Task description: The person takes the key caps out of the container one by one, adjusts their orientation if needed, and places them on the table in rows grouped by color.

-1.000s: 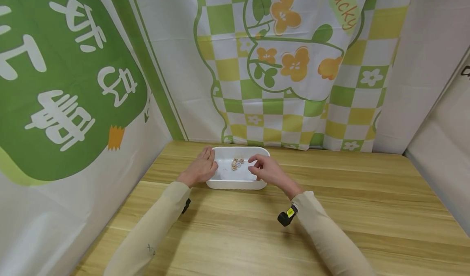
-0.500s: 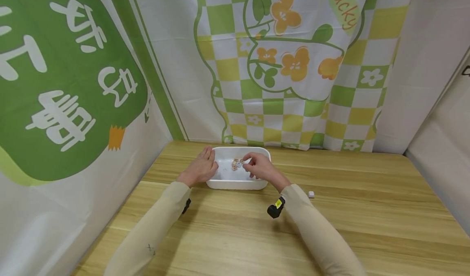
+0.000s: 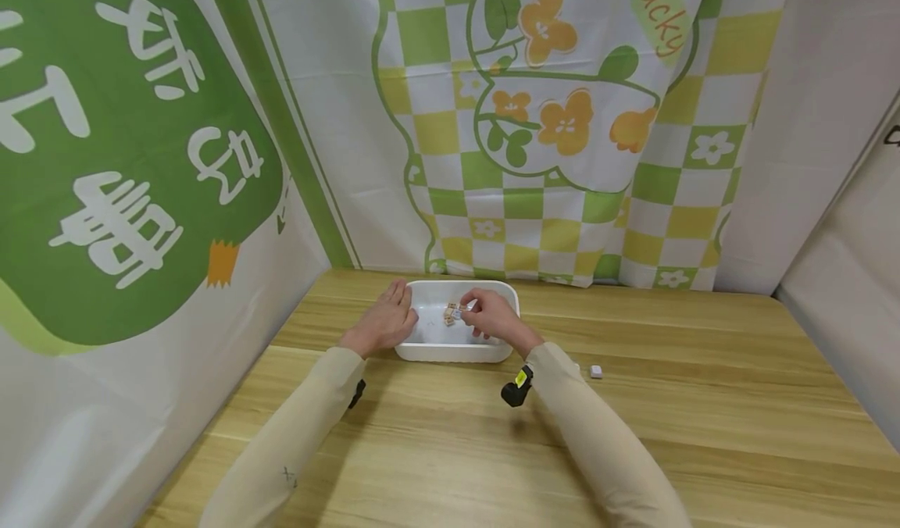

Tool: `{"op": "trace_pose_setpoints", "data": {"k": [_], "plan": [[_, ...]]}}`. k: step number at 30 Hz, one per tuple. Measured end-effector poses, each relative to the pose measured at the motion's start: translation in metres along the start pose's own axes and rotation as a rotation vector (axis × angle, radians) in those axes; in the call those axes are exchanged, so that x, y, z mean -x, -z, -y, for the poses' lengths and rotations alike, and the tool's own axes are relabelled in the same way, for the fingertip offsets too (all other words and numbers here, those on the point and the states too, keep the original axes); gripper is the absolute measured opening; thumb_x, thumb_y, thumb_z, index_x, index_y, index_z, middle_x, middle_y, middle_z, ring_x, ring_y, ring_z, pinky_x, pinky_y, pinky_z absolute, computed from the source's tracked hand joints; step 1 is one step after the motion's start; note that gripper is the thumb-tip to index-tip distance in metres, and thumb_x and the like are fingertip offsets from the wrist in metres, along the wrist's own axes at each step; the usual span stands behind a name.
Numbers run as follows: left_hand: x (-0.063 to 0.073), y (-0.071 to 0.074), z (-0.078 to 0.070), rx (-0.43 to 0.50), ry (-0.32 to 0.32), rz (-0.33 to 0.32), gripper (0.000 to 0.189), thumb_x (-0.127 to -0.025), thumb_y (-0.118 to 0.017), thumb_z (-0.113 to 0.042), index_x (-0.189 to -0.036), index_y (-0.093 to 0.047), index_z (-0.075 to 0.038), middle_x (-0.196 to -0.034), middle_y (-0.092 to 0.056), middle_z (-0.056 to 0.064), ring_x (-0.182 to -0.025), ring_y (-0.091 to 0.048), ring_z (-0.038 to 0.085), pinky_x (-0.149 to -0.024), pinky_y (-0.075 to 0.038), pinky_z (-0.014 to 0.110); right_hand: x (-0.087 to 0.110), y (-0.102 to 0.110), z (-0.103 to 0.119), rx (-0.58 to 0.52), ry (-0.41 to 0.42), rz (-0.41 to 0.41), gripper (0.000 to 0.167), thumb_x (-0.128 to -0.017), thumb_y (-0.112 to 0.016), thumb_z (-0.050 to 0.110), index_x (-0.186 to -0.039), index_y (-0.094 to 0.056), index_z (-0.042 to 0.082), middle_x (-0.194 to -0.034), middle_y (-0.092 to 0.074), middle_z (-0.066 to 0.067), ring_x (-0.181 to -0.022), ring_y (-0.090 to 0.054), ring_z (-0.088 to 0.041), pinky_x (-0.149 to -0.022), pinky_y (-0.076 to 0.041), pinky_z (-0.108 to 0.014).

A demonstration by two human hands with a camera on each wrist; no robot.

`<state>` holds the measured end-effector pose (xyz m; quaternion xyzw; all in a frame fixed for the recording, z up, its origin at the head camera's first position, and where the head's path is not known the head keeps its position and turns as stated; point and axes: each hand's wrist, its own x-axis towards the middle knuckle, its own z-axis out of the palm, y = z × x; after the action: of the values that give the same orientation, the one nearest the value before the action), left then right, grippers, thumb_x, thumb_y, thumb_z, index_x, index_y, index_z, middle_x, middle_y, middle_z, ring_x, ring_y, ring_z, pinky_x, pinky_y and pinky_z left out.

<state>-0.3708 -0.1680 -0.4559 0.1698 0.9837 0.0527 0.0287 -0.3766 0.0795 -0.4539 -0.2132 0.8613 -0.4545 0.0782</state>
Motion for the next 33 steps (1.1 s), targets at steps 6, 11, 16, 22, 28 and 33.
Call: {"op": "trace_pose_setpoints", "data": {"k": [6, 11, 16, 22, 28, 33], "plan": [[0.000, 0.000, 0.000, 0.018, 0.004, 0.002, 0.067, -0.102, -0.013, -0.035, -0.154, -0.012, 0.005, -0.164, -0.007, 0.023, -0.154, -0.003, 0.034, -0.127, -0.008, 0.042, -0.005, -0.003, -0.003, -0.002, -0.022, 0.006, 0.031, -0.092, -0.062, 0.011, -0.120, -0.061, -0.001, -0.089, -0.068, -0.027, -0.054, -0.061, -0.017, -0.046, -0.051, -0.027], [0.000, -0.001, 0.000, 0.019, 0.000, 0.009, 0.067, -0.102, -0.011, -0.036, -0.154, -0.010, 0.005, -0.164, -0.003, 0.022, -0.154, -0.001, 0.034, -0.127, -0.006, 0.041, -0.010, -0.007, -0.004, 0.000, -0.046, 0.008, 0.031, -0.092, -0.062, 0.011, -0.121, -0.061, -0.001, -0.088, -0.068, -0.025, -0.053, -0.060, -0.015, -0.046, -0.051, -0.027], [0.001, 0.000, 0.001, 0.013, 0.002, 0.012, 0.067, -0.102, -0.011, -0.036, -0.154, -0.010, 0.005, -0.164, -0.002, 0.021, -0.154, -0.002, 0.034, -0.127, -0.006, 0.041, -0.014, -0.009, -0.003, 0.010, -0.065, 0.009, 0.034, -0.092, -0.062, 0.013, -0.122, -0.060, -0.002, -0.085, -0.068, -0.022, -0.054, -0.059, -0.015, -0.047, -0.051, -0.027], [0.002, 0.002, 0.000, 0.022, 0.008, 0.021, 0.067, -0.101, -0.011, -0.036, -0.155, -0.010, 0.005, -0.164, -0.001, 0.021, -0.154, -0.001, 0.033, -0.127, -0.007, 0.041, -0.018, -0.011, -0.002, 0.017, -0.091, 0.015, 0.033, -0.091, -0.061, 0.012, -0.121, -0.061, -0.001, -0.081, -0.066, -0.014, -0.054, -0.060, -0.015, -0.046, -0.051, -0.028], [0.002, 0.002, -0.001, 0.013, 0.007, 0.014, 0.066, -0.102, -0.013, -0.034, -0.154, -0.011, 0.005, -0.164, -0.005, 0.022, -0.154, -0.003, 0.034, -0.127, -0.008, 0.041, -0.023, -0.015, -0.005, 0.003, -0.113, 0.028, 0.032, -0.091, -0.061, 0.011, -0.120, -0.061, 0.000, -0.085, -0.070, -0.018, -0.053, -0.060, -0.014, -0.045, -0.051, -0.027], [0.001, 0.001, 0.000, 0.017, 0.006, 0.005, 0.066, -0.102, -0.013, -0.035, -0.154, -0.012, 0.005, -0.164, -0.004, 0.022, -0.154, -0.003, 0.034, -0.127, -0.008, 0.041, -0.027, -0.019, -0.008, -0.006, -0.133, 0.035, 0.031, -0.091, -0.061, 0.011, -0.120, -0.062, 0.000, -0.081, -0.069, -0.014, -0.052, -0.058, -0.013, -0.043, -0.049, -0.025]]}}
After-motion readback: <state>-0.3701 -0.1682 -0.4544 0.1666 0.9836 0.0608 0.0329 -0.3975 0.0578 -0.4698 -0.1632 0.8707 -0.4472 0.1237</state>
